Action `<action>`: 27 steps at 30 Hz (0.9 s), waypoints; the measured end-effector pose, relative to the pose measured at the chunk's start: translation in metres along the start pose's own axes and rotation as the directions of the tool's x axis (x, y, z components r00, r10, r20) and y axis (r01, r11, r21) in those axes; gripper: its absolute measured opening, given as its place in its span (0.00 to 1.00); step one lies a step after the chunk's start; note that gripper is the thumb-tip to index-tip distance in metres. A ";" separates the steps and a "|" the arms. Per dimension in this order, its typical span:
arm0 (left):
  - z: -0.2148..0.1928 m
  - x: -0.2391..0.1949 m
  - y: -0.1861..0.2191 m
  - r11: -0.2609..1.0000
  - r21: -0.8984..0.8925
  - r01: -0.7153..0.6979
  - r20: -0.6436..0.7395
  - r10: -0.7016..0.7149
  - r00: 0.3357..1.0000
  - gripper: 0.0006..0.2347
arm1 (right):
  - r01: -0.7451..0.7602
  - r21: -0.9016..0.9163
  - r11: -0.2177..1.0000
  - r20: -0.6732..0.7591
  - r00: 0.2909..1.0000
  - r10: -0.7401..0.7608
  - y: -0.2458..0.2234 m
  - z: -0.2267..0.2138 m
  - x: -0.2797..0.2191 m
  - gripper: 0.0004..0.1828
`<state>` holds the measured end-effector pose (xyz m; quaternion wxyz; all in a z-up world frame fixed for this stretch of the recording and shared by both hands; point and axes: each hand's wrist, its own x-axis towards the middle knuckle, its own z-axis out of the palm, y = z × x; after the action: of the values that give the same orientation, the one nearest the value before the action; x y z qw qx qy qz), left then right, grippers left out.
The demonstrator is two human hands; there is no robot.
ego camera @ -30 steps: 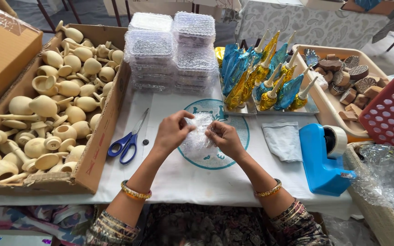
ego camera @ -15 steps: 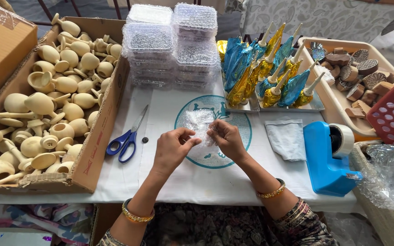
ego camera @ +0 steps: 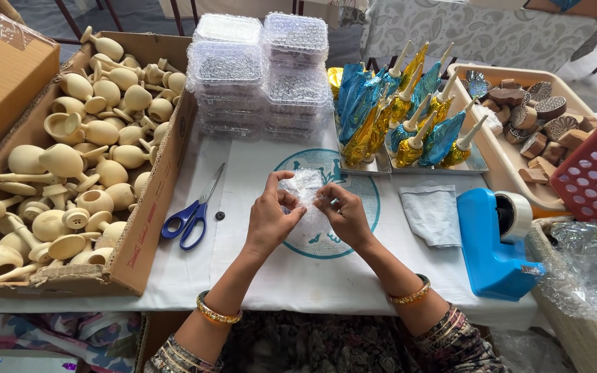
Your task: The person wraps a small plastic container with bubble wrap and secures it with tape. They then wipe two wooden stamps with a white cloth and place them into a clear plastic container.
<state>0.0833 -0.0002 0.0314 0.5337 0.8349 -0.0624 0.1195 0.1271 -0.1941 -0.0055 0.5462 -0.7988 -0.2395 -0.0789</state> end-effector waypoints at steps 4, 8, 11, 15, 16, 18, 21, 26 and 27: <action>0.004 0.000 -0.005 1.000 -0.024 -0.001 -0.022 0.001 1.000 0.28 | 0.103 -0.090 0.991 -0.047 0.993 -0.108 -0.016 -0.005 0.008 0.06; 0.005 -0.002 -0.004 1.000 -0.006 -0.005 -0.026 0.005 1.000 0.27 | 0.193 -0.354 0.915 -0.037 0.975 -0.220 -0.046 -0.006 0.023 0.13; 0.004 -0.003 -0.002 1.000 -0.007 -0.001 -0.029 0.001 1.000 0.27 | 0.116 -0.467 0.877 0.044 0.993 -0.107 -0.039 -0.002 0.040 0.12; 0.001 -0.005 0.000 1.000 -0.022 0.006 -0.053 -0.007 0.999 0.28 | 0.128 -0.409 0.904 0.103 0.990 -0.094 -0.026 0.001 0.061 0.10; 0.001 -0.005 -0.002 1.000 -0.021 0.008 -0.060 -0.009 0.998 0.28 | 0.134 -0.407 0.904 0.109 0.989 -0.097 -0.023 0.006 0.063 0.10; 0.002 -0.005 -0.004 1.000 0.020 0.004 -0.068 -0.003 0.998 0.30 | 0.147 -0.404 0.903 0.112 0.988 -0.110 -0.016 0.012 0.065 0.09; 0.007 -0.004 -0.010 0.999 0.036 0.029 -0.061 -0.027 0.998 0.30 | 0.174 -0.434 0.884 0.116 0.984 -0.137 -0.017 0.017 0.065 0.10; 0.011 -0.006 -0.011 0.993 0.121 -0.015 -0.096 0.027 0.995 0.28 | 0.164 -0.469 0.868 0.123 0.985 -0.120 -0.013 0.020 0.065 0.10; 0.011 -0.007 -0.010 0.982 0.187 -0.020 -0.108 0.041 0.993 0.27 | 0.142 -0.485 0.863 0.131 0.987 -0.089 -0.012 0.021 0.064 0.10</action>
<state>0.0801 -0.0064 0.0164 0.4542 0.8720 -0.0340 0.1796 0.1746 -0.1525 0.0216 0.3055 -0.8989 -0.2869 -0.1280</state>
